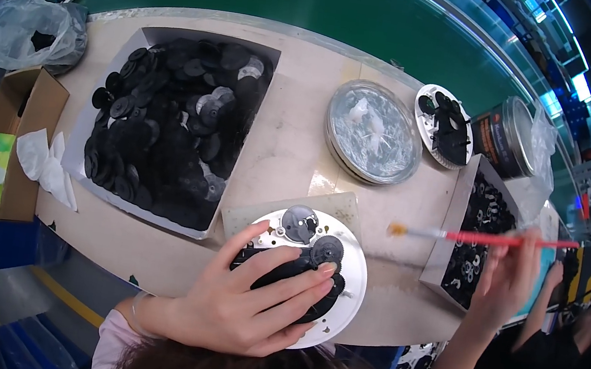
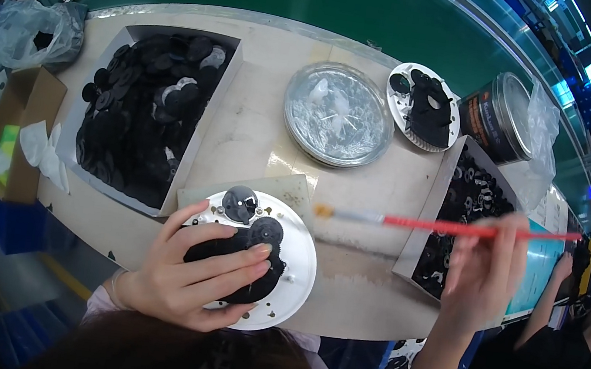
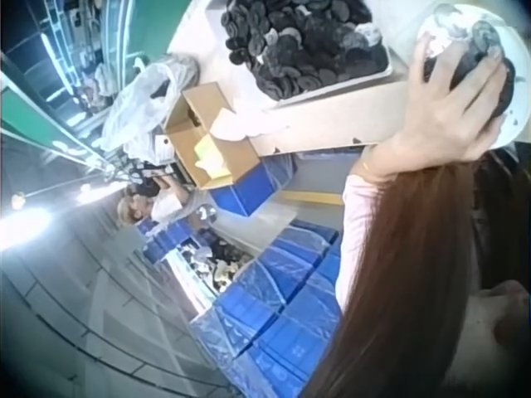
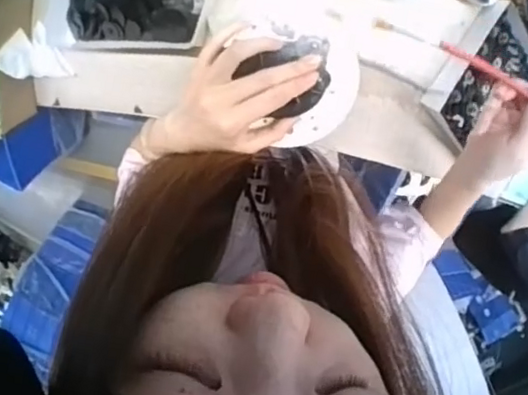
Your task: Manual assembly of small lighting components onto a circular fixture using a brush to apply adhesive and placing small parts.
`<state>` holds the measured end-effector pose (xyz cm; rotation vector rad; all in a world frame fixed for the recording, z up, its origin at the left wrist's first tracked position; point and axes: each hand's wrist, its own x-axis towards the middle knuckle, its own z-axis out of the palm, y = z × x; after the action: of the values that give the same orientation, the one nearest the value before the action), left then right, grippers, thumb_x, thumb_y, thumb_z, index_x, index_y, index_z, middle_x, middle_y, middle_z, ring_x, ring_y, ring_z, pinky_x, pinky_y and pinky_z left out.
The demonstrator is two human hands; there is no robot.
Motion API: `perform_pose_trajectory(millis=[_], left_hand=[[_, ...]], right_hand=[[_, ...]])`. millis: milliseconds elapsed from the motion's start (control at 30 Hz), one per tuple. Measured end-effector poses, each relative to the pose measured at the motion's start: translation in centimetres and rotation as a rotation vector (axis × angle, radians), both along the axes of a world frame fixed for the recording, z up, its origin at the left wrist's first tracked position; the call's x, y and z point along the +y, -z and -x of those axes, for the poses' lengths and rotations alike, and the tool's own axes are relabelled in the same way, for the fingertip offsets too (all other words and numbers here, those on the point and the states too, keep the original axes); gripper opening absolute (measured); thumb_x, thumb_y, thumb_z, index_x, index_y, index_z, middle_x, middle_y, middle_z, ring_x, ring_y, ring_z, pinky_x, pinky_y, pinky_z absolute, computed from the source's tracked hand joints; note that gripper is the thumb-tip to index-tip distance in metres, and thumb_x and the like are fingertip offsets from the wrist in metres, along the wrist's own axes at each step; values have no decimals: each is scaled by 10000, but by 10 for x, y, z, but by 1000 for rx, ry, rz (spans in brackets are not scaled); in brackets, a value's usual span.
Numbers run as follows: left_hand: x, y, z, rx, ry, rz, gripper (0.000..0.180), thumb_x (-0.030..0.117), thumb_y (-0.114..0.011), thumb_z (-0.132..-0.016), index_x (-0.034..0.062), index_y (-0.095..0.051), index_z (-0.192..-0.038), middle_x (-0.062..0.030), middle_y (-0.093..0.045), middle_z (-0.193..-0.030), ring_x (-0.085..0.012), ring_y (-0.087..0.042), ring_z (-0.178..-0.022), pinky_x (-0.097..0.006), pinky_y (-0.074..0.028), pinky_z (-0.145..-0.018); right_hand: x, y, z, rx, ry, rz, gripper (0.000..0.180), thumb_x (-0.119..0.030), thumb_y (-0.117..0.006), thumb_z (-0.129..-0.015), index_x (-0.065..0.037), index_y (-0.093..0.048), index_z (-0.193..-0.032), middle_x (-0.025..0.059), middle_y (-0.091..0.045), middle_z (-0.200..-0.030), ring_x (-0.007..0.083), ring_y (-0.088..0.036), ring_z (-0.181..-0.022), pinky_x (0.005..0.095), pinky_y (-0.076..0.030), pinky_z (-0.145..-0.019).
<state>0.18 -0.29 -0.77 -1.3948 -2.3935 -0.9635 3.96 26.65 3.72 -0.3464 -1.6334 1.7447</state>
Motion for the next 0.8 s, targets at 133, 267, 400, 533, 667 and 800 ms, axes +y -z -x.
perform_pose_trajectory(millis=[133,267,400,533,667,800], left_hand=[[1,-1,-2,29,-4,-16,361,248,-668,-655,89,-652,-978,-2,-602,-1081,-209,-491,-933,-462,-373,-922],[0,2,-2,40,5,-42,347,222,-651,-674,40,-647,-969,-35,-599,-1069,-216,-492,-891,-472,-390,-903],[1,-1,-2,35,9,-39,349,218,-656,-671,34,-646,-968,-36,-600,-1068,-220,-494,-885,-474,-389,-904],[2,-2,-2,26,11,-34,357,217,-662,-668,37,-646,-975,-34,-604,-1060,-222,-491,-876,-462,-395,-892],[1,-3,-2,22,7,-16,362,209,-668,-661,39,-647,-981,-27,-607,-1055,-214,-484,-852,-445,-404,-872],[1,-3,-1,27,10,-33,365,210,-671,-658,40,-648,-980,-24,-609,-1051,-209,-480,-835,-438,-407,-864]], right_hand=[[-27,-8,-39,44,-136,-652,179,-212,-370,-946,-53,-364,-863,105,-525,-593,117,-476,-428,169,-329,-340],[-44,4,-56,125,-64,-824,269,-278,-507,-888,-70,-341,-847,95,-556,-606,158,-513,-431,221,-418,-404],[-45,3,-55,156,-183,-912,281,-256,-543,-869,-50,-352,-884,109,-553,-577,184,-535,-426,235,-429,-384],[-49,5,-56,115,-163,-921,296,-368,-464,-894,-105,-336,-849,50,-497,-594,127,-450,-427,210,-351,-406],[-46,5,-50,84,-227,-934,311,-377,-476,-887,-104,-339,-831,45,-481,-561,127,-442,-425,215,-343,-403],[-35,4,-57,220,-261,-846,275,-253,-576,-853,-42,-400,-859,119,-586,-609,179,-523,-421,225,-391,-369]])
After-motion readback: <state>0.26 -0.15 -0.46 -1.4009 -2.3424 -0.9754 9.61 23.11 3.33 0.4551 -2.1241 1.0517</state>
